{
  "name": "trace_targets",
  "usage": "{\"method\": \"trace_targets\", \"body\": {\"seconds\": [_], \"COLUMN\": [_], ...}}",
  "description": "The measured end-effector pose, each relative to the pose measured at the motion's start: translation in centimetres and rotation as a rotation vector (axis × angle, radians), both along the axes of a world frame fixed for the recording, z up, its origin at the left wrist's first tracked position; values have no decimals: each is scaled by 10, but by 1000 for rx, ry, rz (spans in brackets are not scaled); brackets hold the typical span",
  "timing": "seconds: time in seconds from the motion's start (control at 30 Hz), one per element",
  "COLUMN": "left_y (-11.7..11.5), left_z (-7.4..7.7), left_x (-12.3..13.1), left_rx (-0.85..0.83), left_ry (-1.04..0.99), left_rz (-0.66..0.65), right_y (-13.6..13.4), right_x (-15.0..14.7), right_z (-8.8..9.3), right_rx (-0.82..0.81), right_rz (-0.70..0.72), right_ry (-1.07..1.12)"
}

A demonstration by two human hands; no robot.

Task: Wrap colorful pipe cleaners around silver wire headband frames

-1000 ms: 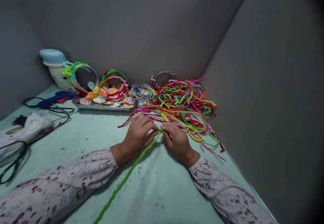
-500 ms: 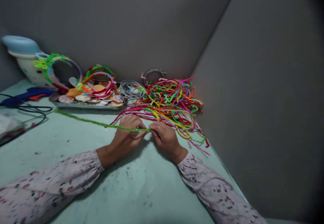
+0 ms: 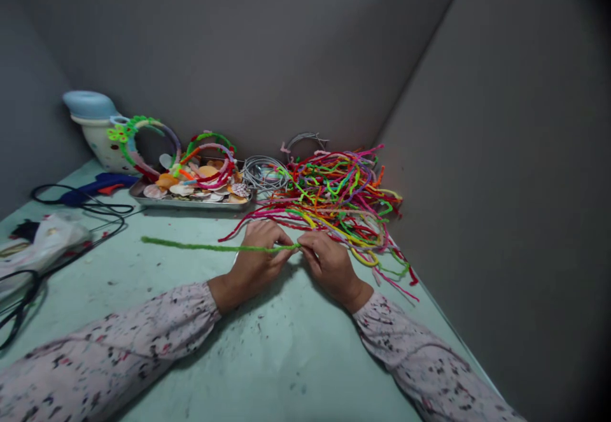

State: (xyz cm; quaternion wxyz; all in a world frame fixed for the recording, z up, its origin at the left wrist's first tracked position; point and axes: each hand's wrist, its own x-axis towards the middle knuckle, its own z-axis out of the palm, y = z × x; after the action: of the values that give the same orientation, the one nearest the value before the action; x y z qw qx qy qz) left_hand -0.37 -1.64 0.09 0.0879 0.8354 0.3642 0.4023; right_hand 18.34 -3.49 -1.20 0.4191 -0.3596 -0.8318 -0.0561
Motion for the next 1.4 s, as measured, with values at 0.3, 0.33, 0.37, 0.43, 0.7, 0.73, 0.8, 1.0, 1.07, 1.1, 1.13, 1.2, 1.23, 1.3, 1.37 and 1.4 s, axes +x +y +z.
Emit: {"method": "trace_targets", "body": {"seconds": [0.3, 0.33, 0.37, 0.43, 0.7, 0.73, 0.8, 1.0, 1.07, 1.1, 1.13, 1.2, 1.23, 1.3, 1.37, 1.4], "left_y": [-1, -2, -2, -3, -5, -5, -5, -5, -6, -6, -6, -6, -6, -6, -5, -5], "left_z": [2, 3, 4, 5, 4, 4, 4, 6, 7, 8, 8, 9, 10, 10, 9, 9], "left_x": [0, 0, 0, 0, 0, 0, 0, 1, 1, 1, 1, 2, 2, 2, 3, 3], "left_rx": [0, -1, 0, 4, -73, -78, -83, -101, -117, -126, -132, -143, -149, -153, -148, -138], "left_ry": [-4, -6, -9, -12, -20, -30, -49, -58, -57, -60, -65, -76, -79, -81, -78, -76], "left_rz": [0, 3, 4, 3, 8, 4, -4, 5, 15, 18, 20, 25, 26, 30, 37, 41], "right_y": [0, 0, -1, -1, -1, -1, -1, -3, -3, -3, -3, -3, -3, -3, -3, -3], "right_x": [0, 0, -1, -1, 0, 0, 0, 0, 0, 0, 0, 0, 0, -1, -1, -1], "right_z": [-1, 0, 0, 2, 0, 0, -1, -1, -1, -1, -1, -1, -1, -1, 0, 0], "right_rx": [-6, -2, 2, 8, -7, -16, -32, -29, -27, -21, -16, -2, 2, -2, -10, -14], "right_rz": [-7, -8, -9, -9, 3, 2, 0, -4, -12, -15, -16, -12, -8, -4, -6, -7], "right_ry": [0, -3, -5, -11, -27, -29, -35, -53, -69, -75, -77, -77, -78, -84, -81, -69]}}
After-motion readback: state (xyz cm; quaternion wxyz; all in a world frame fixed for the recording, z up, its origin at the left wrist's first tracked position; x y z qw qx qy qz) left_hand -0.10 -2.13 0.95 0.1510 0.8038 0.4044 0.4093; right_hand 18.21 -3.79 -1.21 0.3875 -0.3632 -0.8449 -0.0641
